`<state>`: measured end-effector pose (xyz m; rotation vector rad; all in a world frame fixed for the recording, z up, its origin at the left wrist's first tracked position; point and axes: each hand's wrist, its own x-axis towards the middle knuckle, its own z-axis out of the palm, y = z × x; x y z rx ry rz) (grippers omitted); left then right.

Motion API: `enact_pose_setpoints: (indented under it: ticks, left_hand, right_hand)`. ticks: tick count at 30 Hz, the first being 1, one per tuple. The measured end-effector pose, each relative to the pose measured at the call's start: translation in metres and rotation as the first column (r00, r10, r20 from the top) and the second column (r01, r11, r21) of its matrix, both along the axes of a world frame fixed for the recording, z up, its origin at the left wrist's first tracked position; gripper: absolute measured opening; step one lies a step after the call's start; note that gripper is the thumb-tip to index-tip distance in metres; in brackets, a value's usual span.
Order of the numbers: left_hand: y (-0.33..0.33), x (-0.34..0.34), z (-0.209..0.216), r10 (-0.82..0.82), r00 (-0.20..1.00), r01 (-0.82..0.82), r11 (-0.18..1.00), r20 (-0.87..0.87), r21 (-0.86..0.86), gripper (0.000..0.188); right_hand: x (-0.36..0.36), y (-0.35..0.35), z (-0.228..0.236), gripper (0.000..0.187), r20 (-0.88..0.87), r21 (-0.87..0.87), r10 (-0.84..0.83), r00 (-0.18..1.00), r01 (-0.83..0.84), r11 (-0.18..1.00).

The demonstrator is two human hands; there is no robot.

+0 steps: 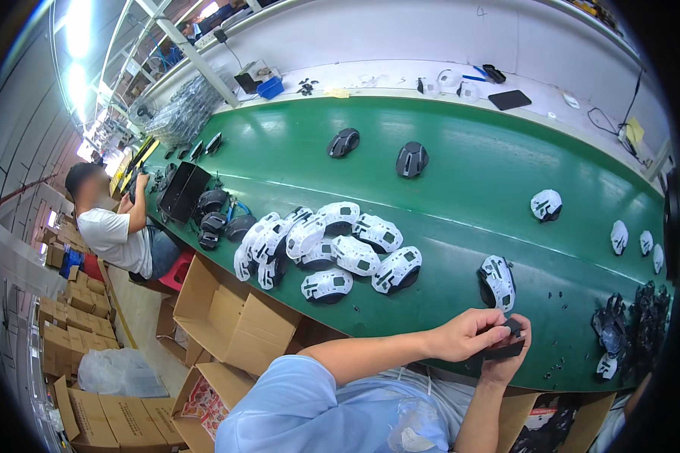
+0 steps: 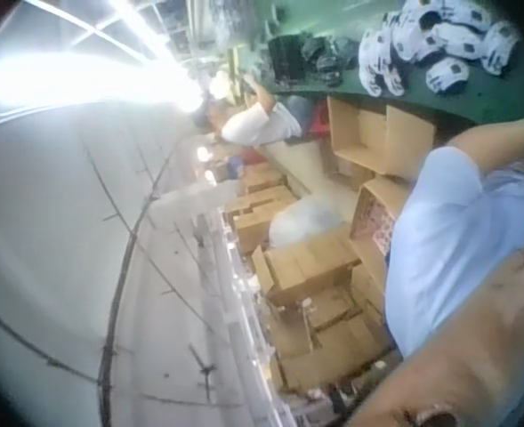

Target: The person assembles computer mice by hand, fitting internal mouse components into computer mouse shells on a production line.

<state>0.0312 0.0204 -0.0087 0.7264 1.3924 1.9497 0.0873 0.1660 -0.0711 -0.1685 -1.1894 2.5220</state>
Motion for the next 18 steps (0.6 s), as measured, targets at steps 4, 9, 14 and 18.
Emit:
enact_pose_setpoints:
  ticks: [4, 9, 14, 18]
  left_hand:
    - [0.017, 0.014, -0.006, 0.122, 0.973, -0.149, 0.981, 0.197, 0.128, 0.026]
    - [0.010, 0.013, 0.000, 0.007, 0.930, -0.005, 1.000, 0.368, -0.006, 0.025]
    - [-0.010, 0.003, -0.001, 0.137, 0.908, -0.144, 0.989, 0.395, -0.012, 0.022]
    - [0.005, 0.009, -0.003, 0.175, 0.973, -0.156, 0.979, 0.147, -0.133, 0.020]
  right_hand:
    - [0.005, -0.002, -0.011, 0.031, 0.078, 0.013, -0.071, 0.994, 0.071, 0.997]
    - [0.018, 0.009, -0.013, 0.037, 0.084, 0.050, 0.069, 0.994, -0.073, 0.996]
    - [-0.012, -0.010, 0.012, 0.025, -0.077, -0.169, 0.295, 0.952, -0.304, 0.937]
    - [-0.008, -0.004, 0.001, 0.020, -0.166, -0.198, 0.202, 0.965, -0.234, 0.952]
